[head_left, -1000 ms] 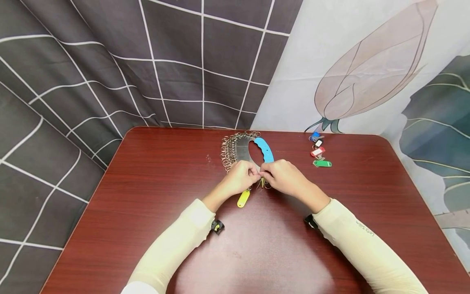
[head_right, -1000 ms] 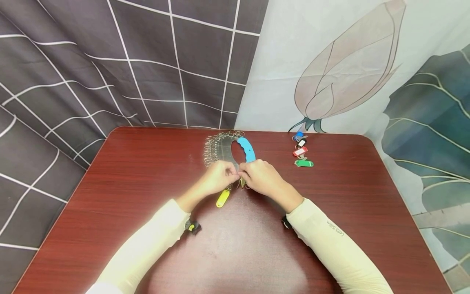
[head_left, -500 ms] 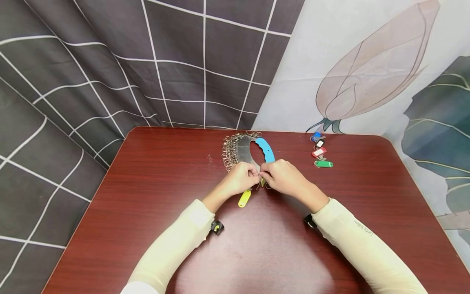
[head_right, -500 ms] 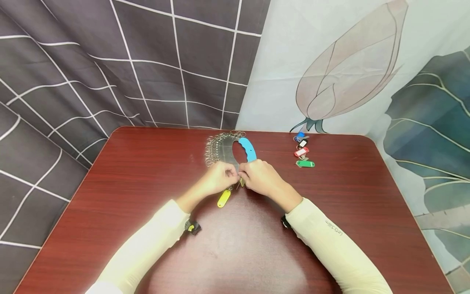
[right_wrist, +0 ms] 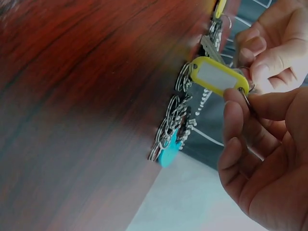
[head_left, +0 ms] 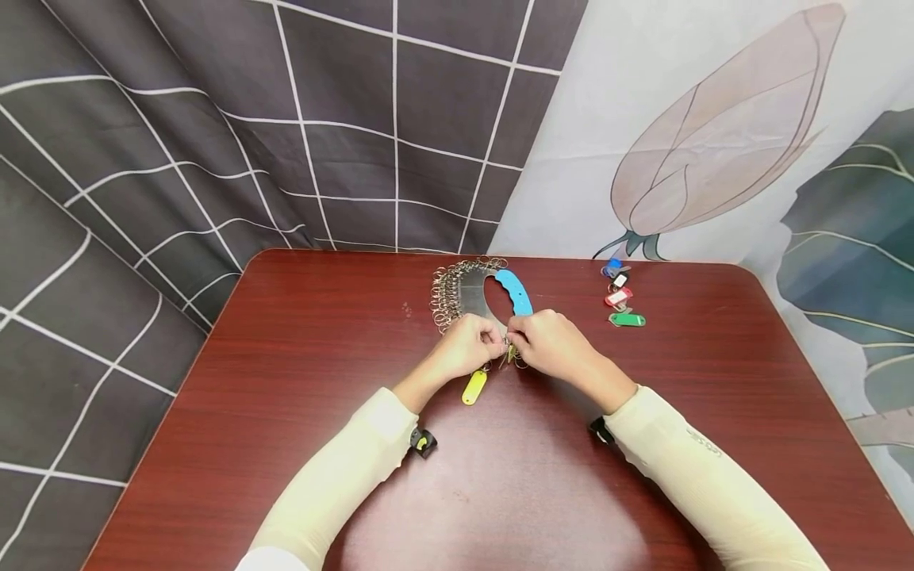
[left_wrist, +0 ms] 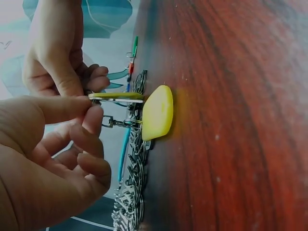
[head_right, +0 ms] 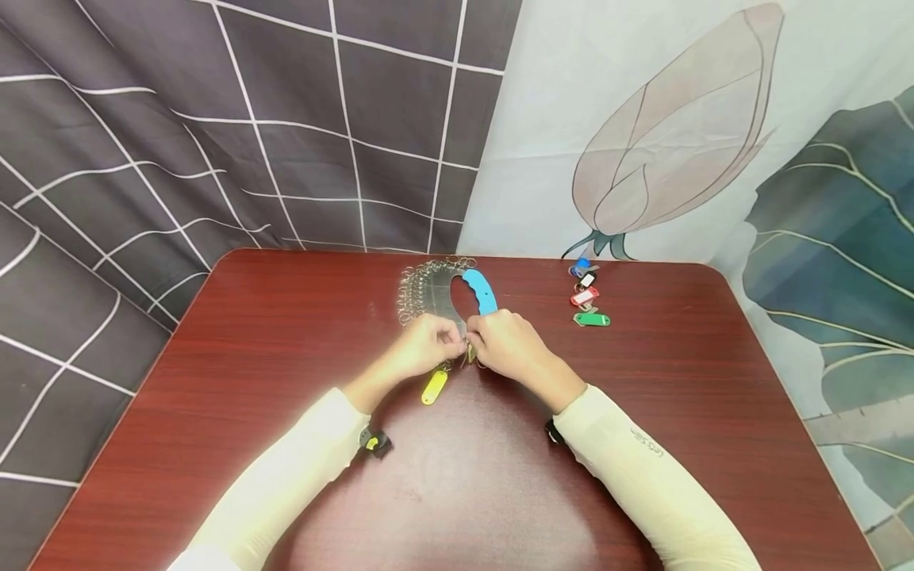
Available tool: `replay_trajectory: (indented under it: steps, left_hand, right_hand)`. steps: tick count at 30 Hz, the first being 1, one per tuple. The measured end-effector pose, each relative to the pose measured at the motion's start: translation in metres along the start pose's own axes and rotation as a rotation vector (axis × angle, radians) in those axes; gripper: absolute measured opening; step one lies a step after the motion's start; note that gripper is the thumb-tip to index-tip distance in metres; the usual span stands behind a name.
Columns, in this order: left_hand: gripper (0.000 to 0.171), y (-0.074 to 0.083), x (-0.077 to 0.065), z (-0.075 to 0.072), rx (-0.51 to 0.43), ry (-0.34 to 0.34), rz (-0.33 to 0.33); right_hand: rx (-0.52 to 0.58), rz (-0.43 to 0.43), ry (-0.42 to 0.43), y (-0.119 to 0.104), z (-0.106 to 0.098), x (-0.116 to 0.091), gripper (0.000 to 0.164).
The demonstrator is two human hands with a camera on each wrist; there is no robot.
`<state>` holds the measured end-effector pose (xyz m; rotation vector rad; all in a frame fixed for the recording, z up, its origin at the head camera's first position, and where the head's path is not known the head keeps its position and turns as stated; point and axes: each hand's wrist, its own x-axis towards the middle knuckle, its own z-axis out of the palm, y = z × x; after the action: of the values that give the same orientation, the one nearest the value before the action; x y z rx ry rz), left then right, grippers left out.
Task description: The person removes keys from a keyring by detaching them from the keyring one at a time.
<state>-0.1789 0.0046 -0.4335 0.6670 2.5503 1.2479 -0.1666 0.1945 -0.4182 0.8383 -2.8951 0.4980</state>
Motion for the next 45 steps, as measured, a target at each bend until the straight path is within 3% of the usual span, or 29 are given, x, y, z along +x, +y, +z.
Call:
replay_trajectory:
  steps: [7,16,23,32,39,45]
  left_hand:
    - [0.012,-0.001,0.001,0.001,-0.050,-0.016,-0.046]
    - [0.011,0.002,0.000,0.002,-0.054,0.046,0.029]
    - [0.011,0.004,-0.001,0.004,0.041,0.014,0.070]
    - [0.014,0.011,-0.003,0.009,0.162,-0.072,0.090]
    - [0.023,0.014,-0.001,0.015,0.311,-0.130,0.113]
    - [0.029,0.016,-0.002,0.018,0.379,-0.199,0.138]
  right_hand:
    - [0.014,-0.039,0.002,-0.001,-0.001,-0.002,0.028]
    - [0.000,0.043,0.009,0.003,-0.002,0.001,0.021]
    - [0.025,0.092,0.004,0.002,-0.009,-0.001,0.012]
    - [0.081,0.113,0.090,0.008,-0.029,-0.007,0.009]
    - [0.111,0.115,0.123,0.030,-0.042,-0.014,0.007]
    - [0.193,0.174,0.096,0.054,-0.049,-0.026,0.008]
